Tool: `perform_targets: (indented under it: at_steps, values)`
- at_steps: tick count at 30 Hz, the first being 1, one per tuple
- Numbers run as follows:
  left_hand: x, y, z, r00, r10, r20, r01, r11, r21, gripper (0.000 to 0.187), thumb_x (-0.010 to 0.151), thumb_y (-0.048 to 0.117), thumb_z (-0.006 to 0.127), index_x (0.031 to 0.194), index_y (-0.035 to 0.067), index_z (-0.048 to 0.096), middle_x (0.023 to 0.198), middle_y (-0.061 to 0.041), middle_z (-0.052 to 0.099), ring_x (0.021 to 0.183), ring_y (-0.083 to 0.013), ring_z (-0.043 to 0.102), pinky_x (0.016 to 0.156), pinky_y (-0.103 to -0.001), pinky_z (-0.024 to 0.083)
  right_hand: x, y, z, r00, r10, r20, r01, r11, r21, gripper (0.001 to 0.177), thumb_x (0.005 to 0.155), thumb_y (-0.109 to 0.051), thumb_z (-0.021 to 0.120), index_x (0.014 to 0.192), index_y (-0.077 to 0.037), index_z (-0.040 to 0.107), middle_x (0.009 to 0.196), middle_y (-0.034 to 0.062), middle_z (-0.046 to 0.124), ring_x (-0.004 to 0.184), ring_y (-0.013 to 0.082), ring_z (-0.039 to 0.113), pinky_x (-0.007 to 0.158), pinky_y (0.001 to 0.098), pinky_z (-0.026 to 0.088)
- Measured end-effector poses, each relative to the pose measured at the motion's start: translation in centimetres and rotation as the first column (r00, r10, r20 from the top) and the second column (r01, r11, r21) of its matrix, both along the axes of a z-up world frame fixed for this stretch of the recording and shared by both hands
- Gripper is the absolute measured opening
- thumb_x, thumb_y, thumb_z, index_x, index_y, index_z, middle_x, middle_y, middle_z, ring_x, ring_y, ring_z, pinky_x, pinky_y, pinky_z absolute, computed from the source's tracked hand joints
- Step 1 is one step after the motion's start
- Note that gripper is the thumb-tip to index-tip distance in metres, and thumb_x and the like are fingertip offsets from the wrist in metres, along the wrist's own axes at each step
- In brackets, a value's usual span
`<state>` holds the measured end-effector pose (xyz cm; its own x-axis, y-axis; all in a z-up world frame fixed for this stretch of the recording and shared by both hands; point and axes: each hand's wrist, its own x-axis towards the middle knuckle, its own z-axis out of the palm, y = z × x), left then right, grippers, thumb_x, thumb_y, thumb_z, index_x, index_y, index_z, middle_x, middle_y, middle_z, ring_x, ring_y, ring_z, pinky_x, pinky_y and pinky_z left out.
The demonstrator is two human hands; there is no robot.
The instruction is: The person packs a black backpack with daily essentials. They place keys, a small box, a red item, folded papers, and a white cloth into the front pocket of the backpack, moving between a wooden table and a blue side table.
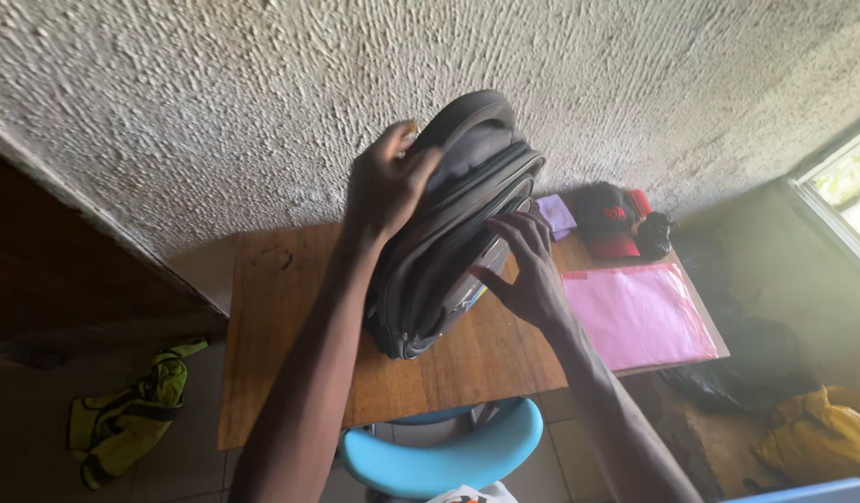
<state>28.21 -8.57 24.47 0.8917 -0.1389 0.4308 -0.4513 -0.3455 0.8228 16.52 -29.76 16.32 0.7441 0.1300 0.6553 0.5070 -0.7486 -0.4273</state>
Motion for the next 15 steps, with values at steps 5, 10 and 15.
perform_targets:
  at_steps: [5, 10, 15]
  values:
    - [4.0, -3.7, 3.4, 0.994, 0.051, 0.102, -0.095, 0.861, 0.499, 0.057, 0.086, 0.044, 0.078, 0.124, 0.004, 0.065, 0.112, -0.017, 0.075, 0.103, -0.0325, 0.073, 0.088, -0.046, 0.057, 0.5, 0.0, 1.0, 0.99, 0.117, 0.077, -0.1, 0.975, -0.201, 0.058, 0.074, -0.032, 0.088, 0.12, -0.007, 0.063, 0.128, 0.013, 0.059, 0.13, 0.037, 0.05, 0.115, 0.057, 0.037]
    - [9.5, -4.9, 2.5, 0.961, 0.064, 0.268, -0.189, 0.862, 0.471, 0.056, 0.084, 0.04, 0.082, 0.123, 0.005, 0.064, 0.107, -0.016, 0.075, 0.095, -0.0317, 0.074, 0.082, -0.045, 0.057, 0.7, -3.8, -1.3, 0.992, 0.085, -0.094, -0.102, 0.976, -0.193, 0.036, 0.082, -0.029, 0.083, 0.111, -0.014, 0.067, 0.122, 0.0076, 0.063, 0.124, 0.0337, 0.057, 0.106, 0.0473, 0.048]
    - [14.1, -1.6, -0.3, 0.851, 0.046, 0.523, -0.3, 0.86, 0.412, 0.055, 0.084, 0.036, 0.085, 0.125, 0.005, 0.066, 0.113, -0.018, 0.074, 0.102, -0.0355, 0.072, 0.086, -0.046, 0.057, -1.3, -4.1, -5.7, 0.925, 0.084, -0.371, -0.222, 0.911, -0.347, 0.042, 0.086, -0.026, 0.077, 0.126, -0.017, 0.068, 0.134, 0.0094, 0.063, 0.122, 0.0357, 0.056, 0.1, 0.0481, 0.047]
